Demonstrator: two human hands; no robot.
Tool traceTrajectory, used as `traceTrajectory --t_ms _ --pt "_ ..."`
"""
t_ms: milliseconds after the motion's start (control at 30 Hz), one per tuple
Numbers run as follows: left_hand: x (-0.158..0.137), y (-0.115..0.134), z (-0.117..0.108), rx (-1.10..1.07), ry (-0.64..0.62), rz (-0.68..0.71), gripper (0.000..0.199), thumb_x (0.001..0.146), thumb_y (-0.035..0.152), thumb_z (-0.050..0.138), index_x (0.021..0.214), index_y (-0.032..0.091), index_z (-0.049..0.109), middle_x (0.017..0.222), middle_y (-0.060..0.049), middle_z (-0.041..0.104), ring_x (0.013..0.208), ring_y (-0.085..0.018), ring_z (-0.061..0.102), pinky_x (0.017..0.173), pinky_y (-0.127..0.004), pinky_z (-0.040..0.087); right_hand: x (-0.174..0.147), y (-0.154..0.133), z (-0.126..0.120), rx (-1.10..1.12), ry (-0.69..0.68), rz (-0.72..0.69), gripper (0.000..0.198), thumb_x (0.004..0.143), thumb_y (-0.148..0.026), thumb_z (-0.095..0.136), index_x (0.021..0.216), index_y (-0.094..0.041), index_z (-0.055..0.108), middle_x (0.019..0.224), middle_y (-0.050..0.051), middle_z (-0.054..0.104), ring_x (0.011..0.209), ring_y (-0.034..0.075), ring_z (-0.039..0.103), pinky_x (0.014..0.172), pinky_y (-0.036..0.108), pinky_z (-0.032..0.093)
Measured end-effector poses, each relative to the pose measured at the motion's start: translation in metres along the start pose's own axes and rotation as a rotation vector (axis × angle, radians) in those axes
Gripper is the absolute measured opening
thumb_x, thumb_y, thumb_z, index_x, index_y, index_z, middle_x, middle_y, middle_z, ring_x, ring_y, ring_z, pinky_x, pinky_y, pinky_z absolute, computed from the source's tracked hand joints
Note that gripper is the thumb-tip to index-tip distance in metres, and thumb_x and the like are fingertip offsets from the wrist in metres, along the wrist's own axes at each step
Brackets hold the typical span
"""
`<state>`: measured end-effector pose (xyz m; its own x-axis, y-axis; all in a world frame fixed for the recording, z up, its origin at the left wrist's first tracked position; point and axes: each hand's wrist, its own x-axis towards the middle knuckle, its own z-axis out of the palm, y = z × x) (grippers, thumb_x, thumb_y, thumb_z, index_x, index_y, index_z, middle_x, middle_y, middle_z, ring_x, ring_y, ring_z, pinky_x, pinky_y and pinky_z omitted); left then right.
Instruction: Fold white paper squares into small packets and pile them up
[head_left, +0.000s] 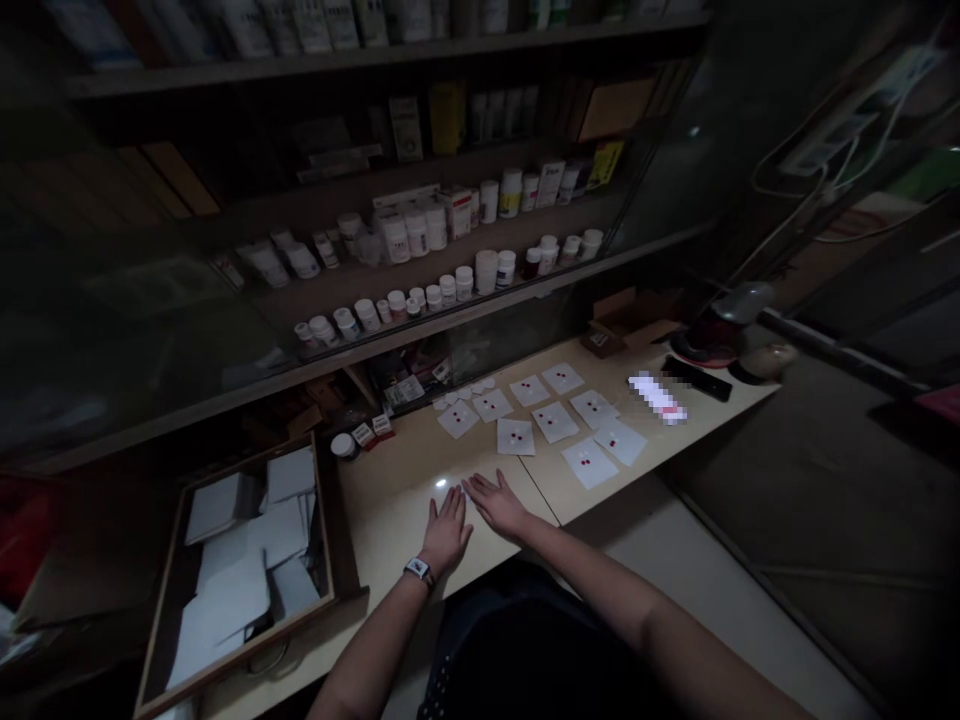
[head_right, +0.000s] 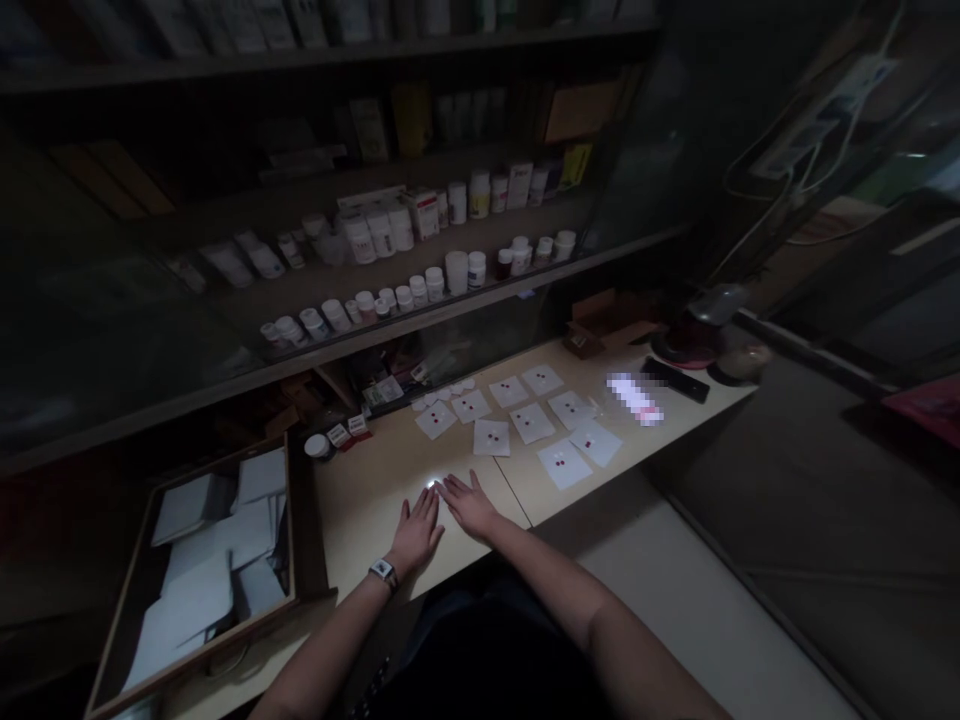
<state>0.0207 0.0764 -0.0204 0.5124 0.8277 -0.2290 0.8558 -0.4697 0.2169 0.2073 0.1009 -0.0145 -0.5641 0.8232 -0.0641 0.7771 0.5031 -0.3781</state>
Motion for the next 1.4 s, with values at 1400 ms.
traceTrajectory --t_ms 1400 --pt "0.158 0.084 -0.008 -0.138 0.24 -0.338 0.053 0.091 0.023 0.037 0.144 0.019 0.031 0.152 -0.01 0.025 0.141 -0.028 0.018 0.112 -0.059 0.013 0.142 0.249 -0.104 0.133 0.337 0.42 0.029 0.083 -0.012 0.042 0.096 -0.014 0.067 0.102 0.011 0.064 0.097 0.021 0.056 0.088 0.03 0.036"
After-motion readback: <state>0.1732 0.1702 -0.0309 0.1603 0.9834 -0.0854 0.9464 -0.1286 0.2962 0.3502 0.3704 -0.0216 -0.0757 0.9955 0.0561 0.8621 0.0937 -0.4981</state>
